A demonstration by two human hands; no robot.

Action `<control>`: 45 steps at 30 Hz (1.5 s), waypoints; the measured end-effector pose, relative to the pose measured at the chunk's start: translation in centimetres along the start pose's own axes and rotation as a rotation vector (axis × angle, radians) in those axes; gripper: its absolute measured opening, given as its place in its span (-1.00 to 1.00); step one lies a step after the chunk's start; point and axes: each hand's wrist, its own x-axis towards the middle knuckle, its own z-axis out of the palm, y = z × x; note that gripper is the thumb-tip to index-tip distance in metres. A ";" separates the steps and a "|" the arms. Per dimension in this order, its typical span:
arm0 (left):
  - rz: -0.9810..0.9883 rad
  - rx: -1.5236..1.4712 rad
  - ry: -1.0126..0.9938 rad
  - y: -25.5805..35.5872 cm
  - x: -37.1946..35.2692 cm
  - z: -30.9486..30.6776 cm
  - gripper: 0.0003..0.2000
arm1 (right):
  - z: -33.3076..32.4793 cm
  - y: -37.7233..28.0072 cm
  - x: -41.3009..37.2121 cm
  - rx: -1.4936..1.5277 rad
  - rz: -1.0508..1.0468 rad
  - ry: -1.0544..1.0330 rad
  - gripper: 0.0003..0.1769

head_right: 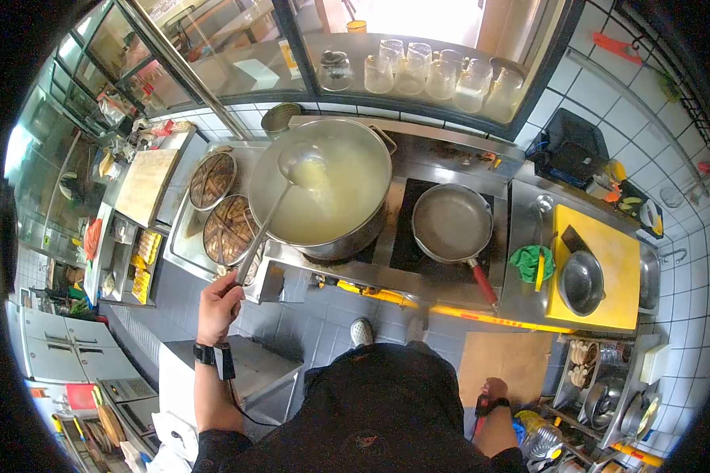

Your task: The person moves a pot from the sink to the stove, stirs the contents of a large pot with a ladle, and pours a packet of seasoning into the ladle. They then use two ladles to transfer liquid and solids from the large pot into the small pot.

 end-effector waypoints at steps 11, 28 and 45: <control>0.070 0.074 0.060 0.4 -1.1 -0.8 -0.59 | 1.1 -0.8 0.2 -0.359 -0.012 0.030 -0.89; 0.524 1.054 0.367 -10.4 -1.1 1.9 -0.43 | 2.1 0.9 0.3 0.417 0.115 0.143 -0.88; 0.437 0.852 0.366 -7.7 -2.1 4.9 -0.60 | 0.8 -1.0 0.8 0.530 0.180 -0.011 -0.82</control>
